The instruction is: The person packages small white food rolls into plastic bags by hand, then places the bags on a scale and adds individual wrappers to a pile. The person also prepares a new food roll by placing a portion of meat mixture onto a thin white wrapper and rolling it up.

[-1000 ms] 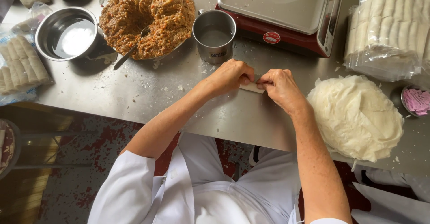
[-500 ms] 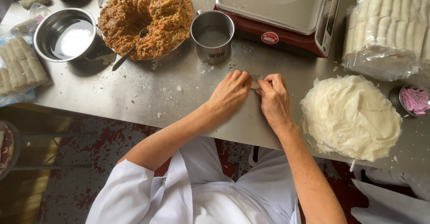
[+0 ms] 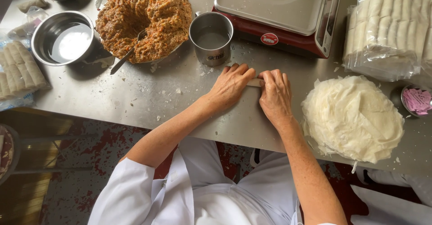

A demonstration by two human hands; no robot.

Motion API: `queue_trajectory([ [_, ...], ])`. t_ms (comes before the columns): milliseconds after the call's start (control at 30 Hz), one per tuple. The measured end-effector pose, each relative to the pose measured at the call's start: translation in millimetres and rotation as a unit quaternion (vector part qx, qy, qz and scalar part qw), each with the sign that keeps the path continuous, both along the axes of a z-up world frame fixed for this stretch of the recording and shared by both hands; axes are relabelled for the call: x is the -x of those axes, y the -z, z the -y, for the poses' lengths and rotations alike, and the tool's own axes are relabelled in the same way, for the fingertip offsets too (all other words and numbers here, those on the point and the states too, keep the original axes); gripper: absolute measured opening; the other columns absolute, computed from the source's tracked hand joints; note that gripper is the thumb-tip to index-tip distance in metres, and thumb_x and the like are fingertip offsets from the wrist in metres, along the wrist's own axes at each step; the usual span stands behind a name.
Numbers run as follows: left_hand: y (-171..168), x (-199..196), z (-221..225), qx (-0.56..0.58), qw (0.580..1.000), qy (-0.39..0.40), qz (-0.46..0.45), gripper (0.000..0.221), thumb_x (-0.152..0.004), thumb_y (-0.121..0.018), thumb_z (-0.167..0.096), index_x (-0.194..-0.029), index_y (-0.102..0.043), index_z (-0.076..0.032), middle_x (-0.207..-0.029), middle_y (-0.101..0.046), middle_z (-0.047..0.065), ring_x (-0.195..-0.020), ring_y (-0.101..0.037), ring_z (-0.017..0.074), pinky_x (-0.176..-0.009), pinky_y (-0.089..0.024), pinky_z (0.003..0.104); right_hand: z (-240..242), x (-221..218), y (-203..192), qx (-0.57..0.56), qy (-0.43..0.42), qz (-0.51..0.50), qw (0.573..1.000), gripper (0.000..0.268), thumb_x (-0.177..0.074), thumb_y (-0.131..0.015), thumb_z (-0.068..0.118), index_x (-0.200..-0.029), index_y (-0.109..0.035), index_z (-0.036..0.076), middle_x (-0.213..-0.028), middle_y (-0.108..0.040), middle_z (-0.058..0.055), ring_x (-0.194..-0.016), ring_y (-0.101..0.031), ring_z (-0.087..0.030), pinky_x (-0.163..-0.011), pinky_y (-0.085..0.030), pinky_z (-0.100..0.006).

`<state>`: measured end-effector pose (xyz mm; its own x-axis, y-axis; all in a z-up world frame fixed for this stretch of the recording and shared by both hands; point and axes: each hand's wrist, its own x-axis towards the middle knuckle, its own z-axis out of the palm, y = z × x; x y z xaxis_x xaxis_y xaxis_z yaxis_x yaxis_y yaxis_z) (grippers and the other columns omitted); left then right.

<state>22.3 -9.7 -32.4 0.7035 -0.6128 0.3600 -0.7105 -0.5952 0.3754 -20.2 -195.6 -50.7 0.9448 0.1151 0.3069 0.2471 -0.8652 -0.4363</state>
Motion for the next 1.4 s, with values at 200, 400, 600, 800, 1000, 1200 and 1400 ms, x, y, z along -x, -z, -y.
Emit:
queue_trajectory([
  [200,14,-20,14,0.025,0.995,0.000,0.094,0.019,-0.091,-0.053,0.006,-0.100,-0.059,-0.009,-0.088,-0.056,0.011,-0.088,-0.063,0.0334,-0.086,-0.051,0.046,-2,-15,-3,0.015,0.015,0.020,1.000,0.008,-0.106,-0.054,0.011,-0.110,-0.059,0.015,-0.101,-0.050,-0.003,-0.097,-0.055,-0.032,-0.082,-0.047,-0.045],
  [400,-4,23,11,-0.024,0.971,-0.025,0.238,0.023,-0.095,-0.055,0.002,-0.118,-0.059,0.001,-0.104,-0.066,0.022,-0.108,-0.070,0.0362,-0.103,-0.048,0.042,0,4,-9,0.027,-0.022,0.054,0.998,0.022,-0.096,-0.071,0.019,-0.116,-0.065,0.011,-0.113,-0.055,-0.007,-0.101,-0.060,-0.033,-0.084,-0.049,-0.046],
  [600,35,-5,8,0.007,0.988,-0.008,0.152,0.020,-0.098,-0.061,-0.010,-0.118,-0.061,-0.004,-0.101,-0.063,0.014,-0.104,-0.067,0.0355,-0.095,-0.050,0.044,8,-13,5,-0.038,-0.056,0.054,0.996,0.020,-0.090,-0.078,0.018,-0.103,-0.069,0.006,-0.099,-0.056,-0.009,-0.091,-0.064,-0.037,-0.079,-0.053,-0.045],
  [800,2,86,3,-0.009,0.992,-0.003,0.125,0.061,-0.095,-0.069,-0.011,-0.149,-0.044,0.003,-0.132,-0.058,0.031,-0.132,-0.054,0.0449,-0.117,-0.032,0.053,12,30,20,0.010,-0.060,0.046,0.997,0.014,-0.087,-0.080,0.017,-0.094,-0.070,0.010,-0.097,-0.058,-0.002,-0.092,-0.066,-0.026,-0.082,-0.053,-0.037],
  [1000,2,46,17,-0.062,0.995,-0.029,0.077,0.052,-0.095,-0.068,-0.017,-0.140,-0.053,0.003,-0.127,-0.055,0.022,-0.119,-0.060,0.0375,-0.106,-0.043,0.046,37,38,-62,-0.024,-0.072,0.018,0.997,0.060,-0.092,-0.068,0.005,-0.147,-0.047,-0.007,-0.116,-0.061,-0.021,-0.110,-0.063,-0.042,-0.094,-0.052,-0.047],
  [1200,10,18,20,-0.177,0.963,-0.094,0.183,0.008,-0.095,-0.057,-0.003,-0.093,-0.054,-0.009,-0.072,-0.059,0.004,-0.048,-0.055,0.0150,-0.033,-0.042,0.033,141,23,-118,0.101,0.160,0.172,0.967,0.057,-0.085,-0.089,0.007,-0.134,-0.061,-0.006,-0.125,-0.058,-0.023,-0.114,-0.056,-0.034,-0.099,-0.052,-0.039],
  [1400,4,14,12,-0.184,0.951,-0.120,0.218,0.029,-0.090,-0.067,-0.019,-0.112,-0.065,-0.002,-0.097,-0.065,0.013,-0.071,-0.065,0.0259,-0.048,-0.053,0.036,232,10,-112,0.172,0.192,0.144,0.956,0.072,-0.079,-0.099,0.014,-0.139,-0.067,-0.010,-0.117,-0.060,-0.023,-0.102,-0.061,-0.036,-0.089,-0.053,-0.052],
])
